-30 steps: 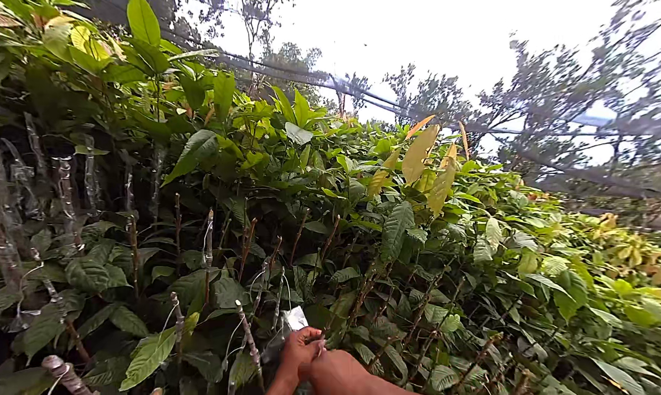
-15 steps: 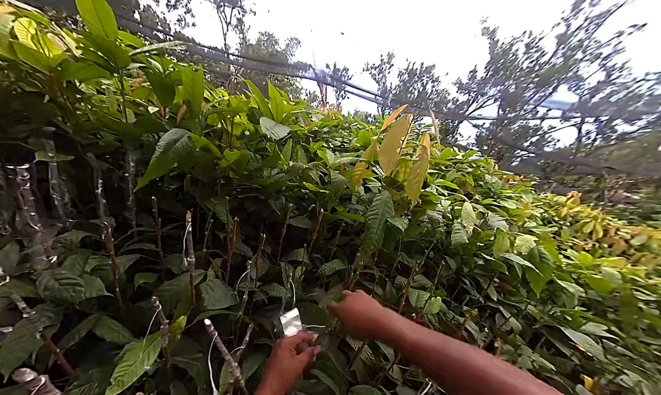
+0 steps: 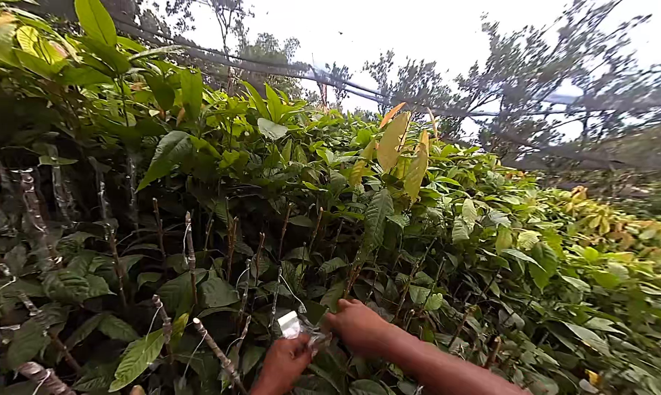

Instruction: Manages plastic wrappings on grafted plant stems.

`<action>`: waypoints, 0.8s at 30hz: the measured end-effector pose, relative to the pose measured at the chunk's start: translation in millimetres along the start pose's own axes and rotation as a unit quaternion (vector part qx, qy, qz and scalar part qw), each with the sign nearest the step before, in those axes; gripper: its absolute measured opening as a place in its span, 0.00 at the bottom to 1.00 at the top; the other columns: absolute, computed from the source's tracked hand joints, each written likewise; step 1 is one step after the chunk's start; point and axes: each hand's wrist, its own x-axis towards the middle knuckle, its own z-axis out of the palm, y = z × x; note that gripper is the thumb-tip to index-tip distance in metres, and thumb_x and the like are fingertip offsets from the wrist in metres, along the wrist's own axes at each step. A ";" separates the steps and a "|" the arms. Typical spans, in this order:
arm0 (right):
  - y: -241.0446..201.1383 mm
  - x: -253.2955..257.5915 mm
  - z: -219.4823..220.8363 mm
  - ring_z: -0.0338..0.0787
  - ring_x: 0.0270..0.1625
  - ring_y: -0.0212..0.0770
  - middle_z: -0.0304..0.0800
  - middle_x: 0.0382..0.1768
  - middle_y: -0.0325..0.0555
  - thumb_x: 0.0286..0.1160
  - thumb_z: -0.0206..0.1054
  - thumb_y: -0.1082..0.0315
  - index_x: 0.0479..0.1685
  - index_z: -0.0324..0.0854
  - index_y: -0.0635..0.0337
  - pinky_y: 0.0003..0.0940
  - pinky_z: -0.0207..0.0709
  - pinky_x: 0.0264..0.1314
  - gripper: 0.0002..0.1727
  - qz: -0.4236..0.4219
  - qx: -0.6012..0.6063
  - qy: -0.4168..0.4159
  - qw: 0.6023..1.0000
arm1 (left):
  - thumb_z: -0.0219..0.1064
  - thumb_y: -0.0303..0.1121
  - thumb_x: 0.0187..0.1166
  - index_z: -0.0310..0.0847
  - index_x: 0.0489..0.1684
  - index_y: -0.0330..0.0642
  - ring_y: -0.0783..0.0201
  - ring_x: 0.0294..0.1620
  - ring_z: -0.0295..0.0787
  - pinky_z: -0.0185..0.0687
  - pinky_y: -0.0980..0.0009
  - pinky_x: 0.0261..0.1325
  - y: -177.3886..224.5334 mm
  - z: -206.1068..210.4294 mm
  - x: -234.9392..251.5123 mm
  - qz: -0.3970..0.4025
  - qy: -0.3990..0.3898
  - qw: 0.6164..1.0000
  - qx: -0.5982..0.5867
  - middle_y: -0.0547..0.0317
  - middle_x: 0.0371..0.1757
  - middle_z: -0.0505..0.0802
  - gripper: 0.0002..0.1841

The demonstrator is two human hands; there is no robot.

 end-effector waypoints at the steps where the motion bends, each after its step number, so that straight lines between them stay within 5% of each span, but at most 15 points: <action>1: -4.3 -3.0 10.6 0.81 0.71 0.65 0.90 0.57 0.59 0.80 0.63 0.72 0.71 0.81 0.52 0.67 0.68 0.75 0.21 0.006 -0.059 0.006 0.998 | 0.69 0.42 0.77 0.93 0.50 0.43 0.58 0.36 0.93 0.89 0.50 0.49 -5.2 -1.8 0.1 -0.014 0.040 0.999 -0.016 0.54 0.37 0.96 0.14; 4: -4.6 -10.5 27.3 0.84 0.68 0.62 0.93 0.54 0.55 0.84 0.64 0.61 0.64 0.86 0.52 0.65 0.68 0.75 0.15 0.048 -0.087 0.010 0.995 | 0.71 0.39 0.76 0.91 0.47 0.43 0.65 0.32 0.93 0.92 0.60 0.44 -0.3 -0.4 1.0 -0.086 0.115 0.985 -0.094 0.60 0.37 0.96 0.11; 7: -54.7 -30.7 24.3 0.90 0.57 0.71 0.92 0.49 0.67 0.86 0.59 0.70 0.68 0.82 0.58 0.72 0.77 0.62 0.17 -0.001 -0.024 0.020 1.000 | 0.74 0.32 0.75 0.90 0.47 0.39 0.66 0.32 0.94 0.94 0.63 0.43 16.7 7.2 7.1 -0.096 0.149 0.972 -0.153 0.58 0.39 0.96 0.09; 9: -77.7 -36.8 17.6 0.93 0.52 0.67 0.93 0.47 0.65 0.81 0.62 0.73 0.64 0.85 0.60 0.70 0.81 0.56 0.16 -0.061 0.086 0.028 0.994 | 0.71 0.33 0.75 0.92 0.45 0.38 0.62 0.41 0.94 0.89 0.57 0.53 29.0 21.9 0.6 -0.041 0.124 0.988 -0.087 0.55 0.40 0.96 0.09; 11: -54.8 -30.6 -9.9 0.92 0.60 0.55 0.91 0.60 0.58 0.85 0.61 0.73 0.70 0.82 0.61 0.60 0.82 0.65 0.18 -0.083 0.215 0.009 0.973 | 0.69 0.32 0.75 0.92 0.48 0.35 0.50 0.48 0.95 0.87 0.45 0.58 33.8 35.3 -10.2 0.028 0.099 0.995 -0.008 0.46 0.43 0.96 0.12; 13: -22.1 -28.3 -24.2 0.88 0.69 0.52 0.88 0.68 0.54 0.88 0.58 0.70 0.80 0.72 0.58 0.56 0.79 0.72 0.23 -0.045 0.128 0.028 0.990 | 0.70 0.38 0.77 0.93 0.45 0.40 0.53 0.40 0.95 0.89 0.47 0.51 26.1 34.8 -11.6 0.041 0.060 0.997 0.035 0.51 0.36 0.96 0.11; 16: -26.5 -40.5 3.4 0.87 0.63 0.63 0.93 0.47 0.59 0.85 0.63 0.66 0.62 0.82 0.62 0.62 0.72 0.69 0.14 0.026 -0.113 0.083 0.990 | 0.70 0.44 0.76 0.93 0.43 0.42 0.60 0.31 0.92 0.89 0.54 0.43 17.2 17.5 -11.1 0.005 0.088 0.996 0.005 0.56 0.32 0.95 0.14; 19: -33.7 -48.9 17.2 0.89 0.59 0.62 0.93 0.43 0.57 0.85 0.59 0.71 0.56 0.85 0.61 0.61 0.71 0.69 0.11 0.067 -0.138 0.062 0.986 | 0.70 0.42 0.74 0.92 0.43 0.42 0.62 0.28 0.90 0.88 0.56 0.40 15.3 11.6 -8.1 -0.053 0.151 0.987 -0.034 0.57 0.31 0.94 0.13; 22: -67.1 -57.1 16.5 0.93 0.53 0.66 0.94 0.45 0.63 0.85 0.58 0.72 0.63 0.84 0.60 0.68 0.78 0.61 0.14 -0.003 -0.016 0.037 0.999 | 0.73 0.34 0.74 0.90 0.47 0.40 0.64 0.35 0.93 0.91 0.59 0.46 32.1 14.4 -4.7 -0.063 0.155 0.982 -0.090 0.57 0.38 0.95 0.10; 24: -68.2 -51.5 4.6 0.93 0.54 0.60 0.94 0.51 0.59 0.85 0.63 0.67 0.65 0.85 0.60 0.64 0.83 0.61 0.16 -0.044 0.148 0.042 0.987 | 0.71 0.34 0.72 0.92 0.44 0.38 0.56 0.42 0.95 0.88 0.49 0.52 42.9 23.2 -12.4 -0.005 0.114 0.992 -0.044 0.51 0.39 0.96 0.11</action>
